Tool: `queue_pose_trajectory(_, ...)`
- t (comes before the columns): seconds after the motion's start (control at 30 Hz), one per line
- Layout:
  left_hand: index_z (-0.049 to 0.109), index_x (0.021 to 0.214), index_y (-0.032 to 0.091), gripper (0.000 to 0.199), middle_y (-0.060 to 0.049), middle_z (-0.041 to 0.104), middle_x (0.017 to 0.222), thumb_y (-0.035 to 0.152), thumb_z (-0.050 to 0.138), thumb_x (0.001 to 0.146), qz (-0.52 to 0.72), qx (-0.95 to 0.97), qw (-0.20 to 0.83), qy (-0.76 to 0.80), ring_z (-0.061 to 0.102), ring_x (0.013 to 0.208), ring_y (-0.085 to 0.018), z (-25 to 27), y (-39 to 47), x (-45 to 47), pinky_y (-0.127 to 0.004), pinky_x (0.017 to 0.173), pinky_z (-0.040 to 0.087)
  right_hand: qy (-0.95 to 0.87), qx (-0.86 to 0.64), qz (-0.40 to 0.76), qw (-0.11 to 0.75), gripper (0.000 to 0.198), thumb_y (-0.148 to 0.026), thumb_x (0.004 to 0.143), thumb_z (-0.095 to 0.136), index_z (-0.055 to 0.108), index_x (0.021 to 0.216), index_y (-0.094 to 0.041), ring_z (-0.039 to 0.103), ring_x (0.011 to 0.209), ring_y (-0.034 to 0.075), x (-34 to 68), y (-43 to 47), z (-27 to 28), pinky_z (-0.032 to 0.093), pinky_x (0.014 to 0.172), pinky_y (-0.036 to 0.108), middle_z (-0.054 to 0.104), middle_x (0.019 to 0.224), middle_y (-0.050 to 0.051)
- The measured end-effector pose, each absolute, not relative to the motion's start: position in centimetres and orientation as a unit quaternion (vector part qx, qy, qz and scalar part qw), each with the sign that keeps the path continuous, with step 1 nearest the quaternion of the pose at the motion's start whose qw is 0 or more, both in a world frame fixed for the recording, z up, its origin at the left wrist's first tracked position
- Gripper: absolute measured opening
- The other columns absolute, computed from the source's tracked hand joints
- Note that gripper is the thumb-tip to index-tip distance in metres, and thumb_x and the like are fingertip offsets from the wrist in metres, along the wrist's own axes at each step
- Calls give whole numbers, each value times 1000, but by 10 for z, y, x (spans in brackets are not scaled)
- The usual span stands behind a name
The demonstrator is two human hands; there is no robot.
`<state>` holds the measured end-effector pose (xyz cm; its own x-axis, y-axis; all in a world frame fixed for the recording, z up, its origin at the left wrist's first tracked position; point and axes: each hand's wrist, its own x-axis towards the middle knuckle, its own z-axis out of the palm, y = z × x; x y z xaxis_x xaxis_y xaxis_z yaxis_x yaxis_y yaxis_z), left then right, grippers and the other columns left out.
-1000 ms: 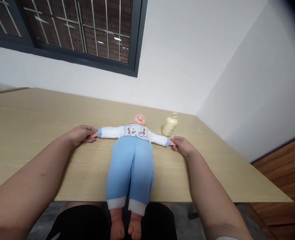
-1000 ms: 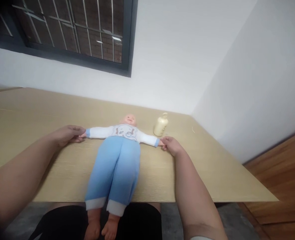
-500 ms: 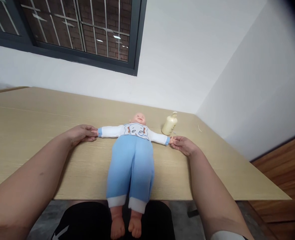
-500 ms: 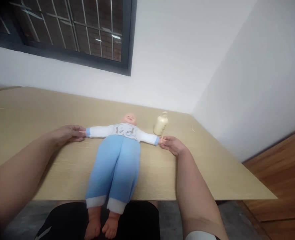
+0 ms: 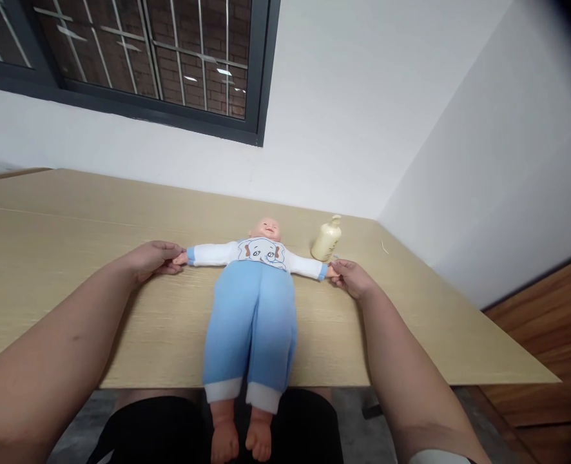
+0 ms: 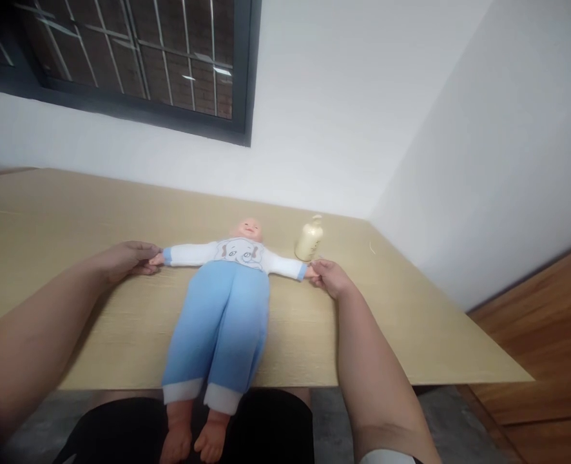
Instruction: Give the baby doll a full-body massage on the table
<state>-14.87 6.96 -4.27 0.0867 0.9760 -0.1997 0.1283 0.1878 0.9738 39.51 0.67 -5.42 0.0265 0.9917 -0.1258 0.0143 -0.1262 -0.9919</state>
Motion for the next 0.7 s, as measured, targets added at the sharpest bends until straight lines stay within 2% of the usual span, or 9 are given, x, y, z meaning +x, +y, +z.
queue_pose_trajectory(0.13, 74, 104, 6, 50, -13, 73, 95, 22, 88, 59, 374, 457, 606, 533, 68, 76, -15, -43, 74, -157, -20, 73, 61, -459, -533, 533, 471, 23, -34, 75, 79, 71, 82, -14, 52, 57, 10, 395, 6, -52, 45, 52, 24, 66, 74, 6)
queue_pose_trajectory(0.27, 75, 106, 5, 53, -15, 73, 99, 15, 90, 57, 366, 457, 629, 511, 69, 80, -17, -39, 72, -158, -21, 75, 62, -459, -517, 559, 459, 21, -27, 72, 81, 75, 86, -13, 63, 73, 16, 400, 2, -49, 54, 67, 28, 71, 90, 12)
queue_pose_trajectory(0.37, 75, 105, 7, 52, -12, 73, 97, 17, 91, 57, 362, 463, 627, 511, 68, 80, -15, -37, 68, -155, -19, 75, 60, -452, -498, 589, 448, 26, -23, 69, 84, 75, 91, -12, 67, 88, 19, 405, 0, -48, 55, 79, 28, 71, 100, 13)
queue_pose_trajectory(0.43, 75, 102, 9, 47, -9, 72, 91, 19, 91, 59, 356, 475, 624, 508, 66, 79, -13, -37, 66, -153, -16, 75, 58, -451, -490, 601, 442, 29, -20, 66, 85, 75, 93, -13, 67, 92, 19, 407, 0, -49, 54, 84, 28, 71, 102, 12)
queue_pose_trajectory(0.57, 74, 92, 12, 32, -3, 66, 75, 22, 88, 65, 338, 521, 608, 494, 59, 67, -8, -37, 64, -151, -14, 65, 53, -474, -488, 592, 431, 32, -20, 61, 88, 72, 89, -15, 65, 82, 16, 408, 1, -50, 52, 78, 28, 70, 91, 7)
queue_pose_trajectory(0.7, 69, 81, 12, 28, -1, 61, 66, 27, 87, 65, 330, 540, 583, 509, 53, 59, -8, -34, 61, -147, -14, 53, 47, -500, -506, 559, 425, 30, -27, 62, 89, 65, 78, -16, 53, 61, 9, 402, 2, -50, 43, 58, 23, 62, 70, 0)
